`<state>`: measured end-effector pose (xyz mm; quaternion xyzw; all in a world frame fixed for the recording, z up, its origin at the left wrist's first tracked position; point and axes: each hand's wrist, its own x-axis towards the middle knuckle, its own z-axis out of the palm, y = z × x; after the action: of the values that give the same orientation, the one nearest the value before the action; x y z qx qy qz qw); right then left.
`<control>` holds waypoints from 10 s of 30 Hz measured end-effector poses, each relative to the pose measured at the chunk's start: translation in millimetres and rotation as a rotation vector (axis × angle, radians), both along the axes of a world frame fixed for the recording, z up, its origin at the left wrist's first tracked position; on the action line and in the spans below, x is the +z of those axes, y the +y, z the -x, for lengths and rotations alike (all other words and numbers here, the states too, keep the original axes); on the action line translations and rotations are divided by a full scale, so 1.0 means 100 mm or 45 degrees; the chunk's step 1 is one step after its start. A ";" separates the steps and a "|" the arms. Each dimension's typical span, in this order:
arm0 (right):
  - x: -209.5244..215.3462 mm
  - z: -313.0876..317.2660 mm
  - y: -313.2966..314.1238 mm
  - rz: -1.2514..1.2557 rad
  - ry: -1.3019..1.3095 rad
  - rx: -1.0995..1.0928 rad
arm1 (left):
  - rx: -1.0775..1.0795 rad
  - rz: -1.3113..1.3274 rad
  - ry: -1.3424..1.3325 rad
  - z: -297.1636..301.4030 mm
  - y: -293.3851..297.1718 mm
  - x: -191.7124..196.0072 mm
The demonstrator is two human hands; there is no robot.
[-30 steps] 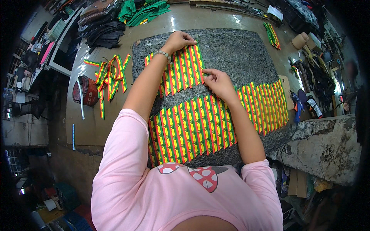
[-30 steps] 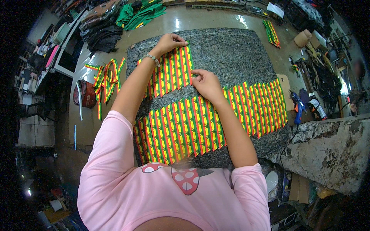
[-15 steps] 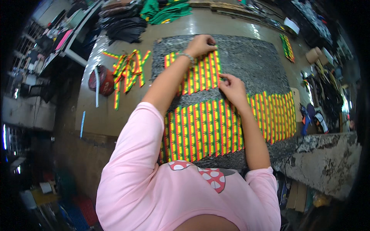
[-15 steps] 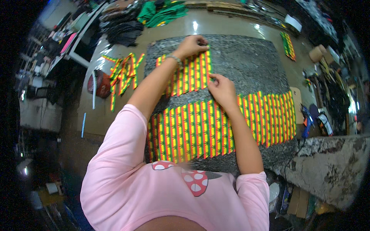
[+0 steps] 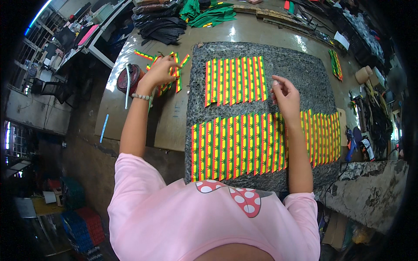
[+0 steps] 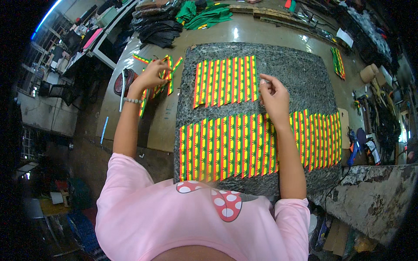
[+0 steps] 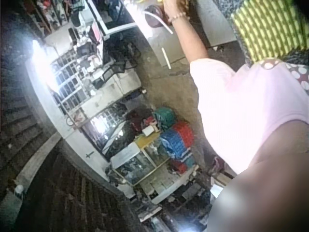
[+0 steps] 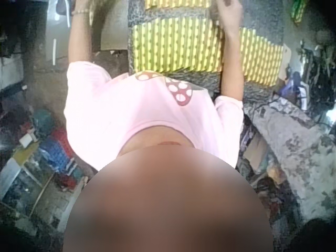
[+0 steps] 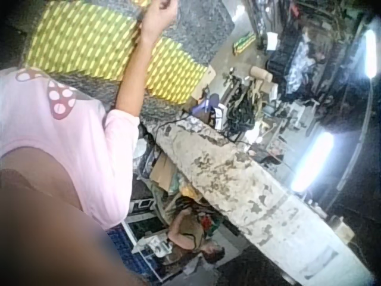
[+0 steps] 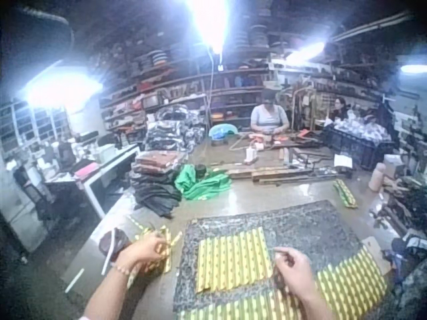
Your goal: The person arranges colorful striped paper strips on a dark mat, aligning them in rows. They then use a brush to apply a yellow adhesive from a can onto the arranged strips, pressing them down to secure the layout.
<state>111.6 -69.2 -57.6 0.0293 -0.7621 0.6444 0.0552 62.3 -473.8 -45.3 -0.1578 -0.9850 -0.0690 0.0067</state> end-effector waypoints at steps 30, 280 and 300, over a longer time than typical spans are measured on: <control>0.85 -0.15 0.24 0.018 0.217 0.554 | -0.145 -1.872 -1.144 -0.20 2.21 0.45; -0.39 0.14 0.24 -0.689 -0.067 -0.239 | -0.275 -0.602 -0.293 1.81 2.71 -0.61; 0.07 -0.05 0.25 -0.577 0.271 -0.179 | 0.224 0.035 0.229 0.45 -0.28 -0.40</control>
<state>116.6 -44.5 -51.0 0.0557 -0.8770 0.4452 0.1716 17.6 -501.7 -85.5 -0.0764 -0.9914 -0.0401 0.0989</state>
